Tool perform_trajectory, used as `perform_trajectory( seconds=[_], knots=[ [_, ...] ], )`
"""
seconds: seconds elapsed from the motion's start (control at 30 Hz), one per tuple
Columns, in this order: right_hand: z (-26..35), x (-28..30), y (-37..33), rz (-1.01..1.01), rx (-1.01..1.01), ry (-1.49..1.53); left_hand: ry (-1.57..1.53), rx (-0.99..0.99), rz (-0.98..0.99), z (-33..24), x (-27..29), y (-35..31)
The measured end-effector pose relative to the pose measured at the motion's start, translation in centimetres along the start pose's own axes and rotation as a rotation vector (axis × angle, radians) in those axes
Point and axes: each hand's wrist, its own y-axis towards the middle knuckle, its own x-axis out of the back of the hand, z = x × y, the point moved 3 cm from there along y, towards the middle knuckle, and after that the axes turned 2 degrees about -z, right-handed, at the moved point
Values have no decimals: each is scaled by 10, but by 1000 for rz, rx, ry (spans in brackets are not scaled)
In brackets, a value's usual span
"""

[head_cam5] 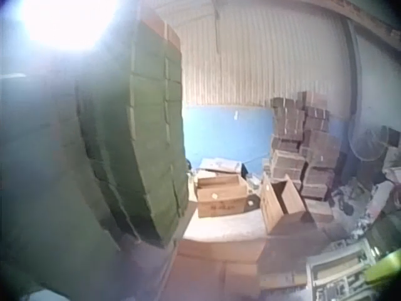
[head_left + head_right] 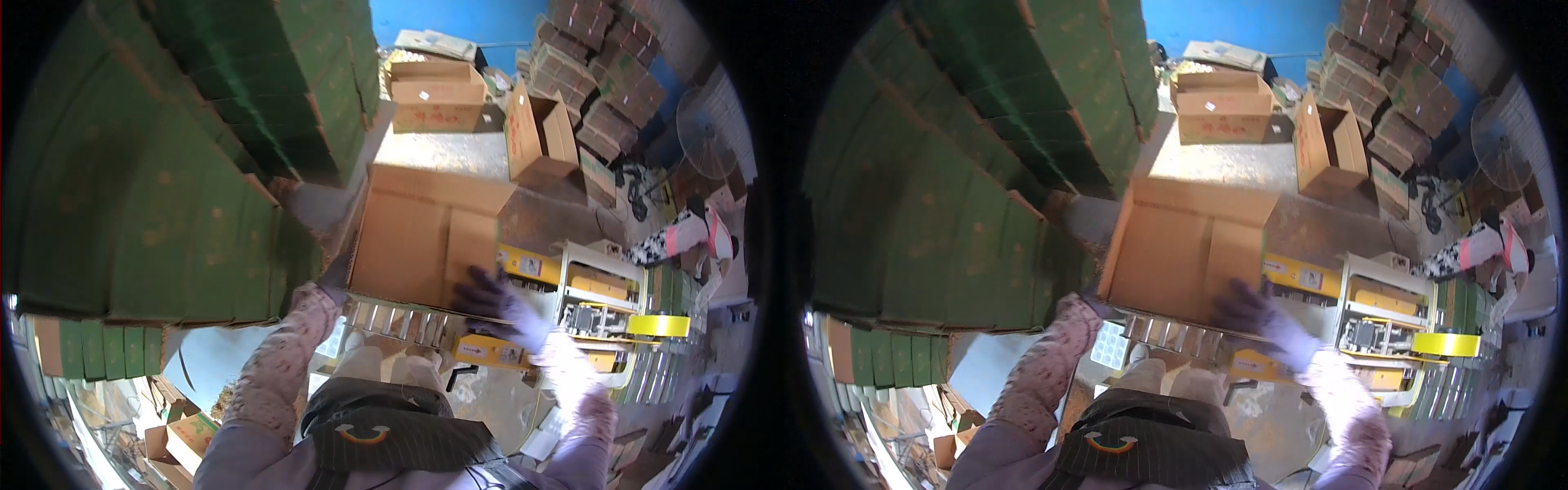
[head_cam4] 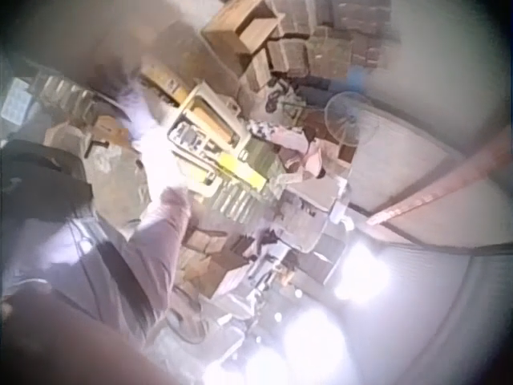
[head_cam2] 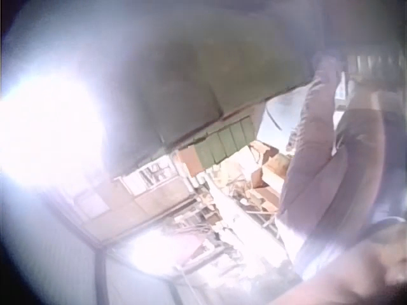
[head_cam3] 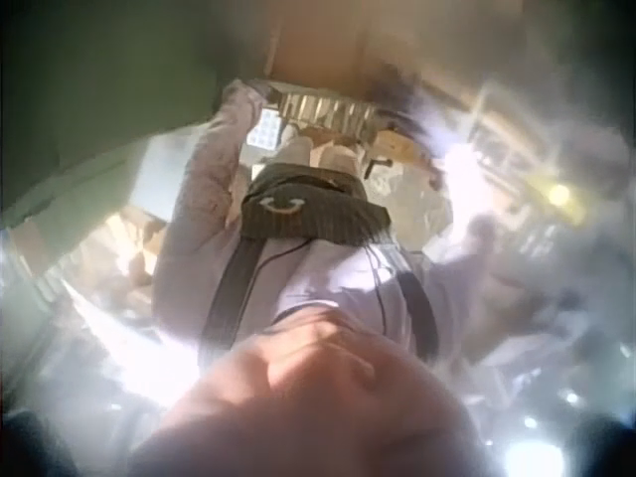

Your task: The person assembles cardboard boxes, places smaller boxes inside them by hand, closes the boxes, and stacks them into piles.

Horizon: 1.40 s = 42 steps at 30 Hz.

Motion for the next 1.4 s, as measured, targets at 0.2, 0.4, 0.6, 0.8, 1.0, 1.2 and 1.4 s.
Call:
perform_trajectory(
  seconds=[0.2,0.4,0.6,0.8,1.0,1.2,1.4],
  knots=[
    [-248,50,29,-109,291,-1084,497,-68,-541,85,-12,-24],
    [-263,14,33,-552,205,-194,1515,-218,143,36,-70,-40],
    [-233,40,106,-1234,117,-226,1634,-749,-277,-34,-88,17],
    [-178,31,115,-609,279,-1441,1553,-487,-236,60,-53,-36],
    [-195,23,75,-699,107,-1205,461,105,-136,88,-103,16],
    [60,-77,137,-434,785,-903,159,-267,-105,7,-176,-3],
    [372,-276,69,-212,1637,-1073,193,-682,-243,-239,-162,-148]
  ],
)
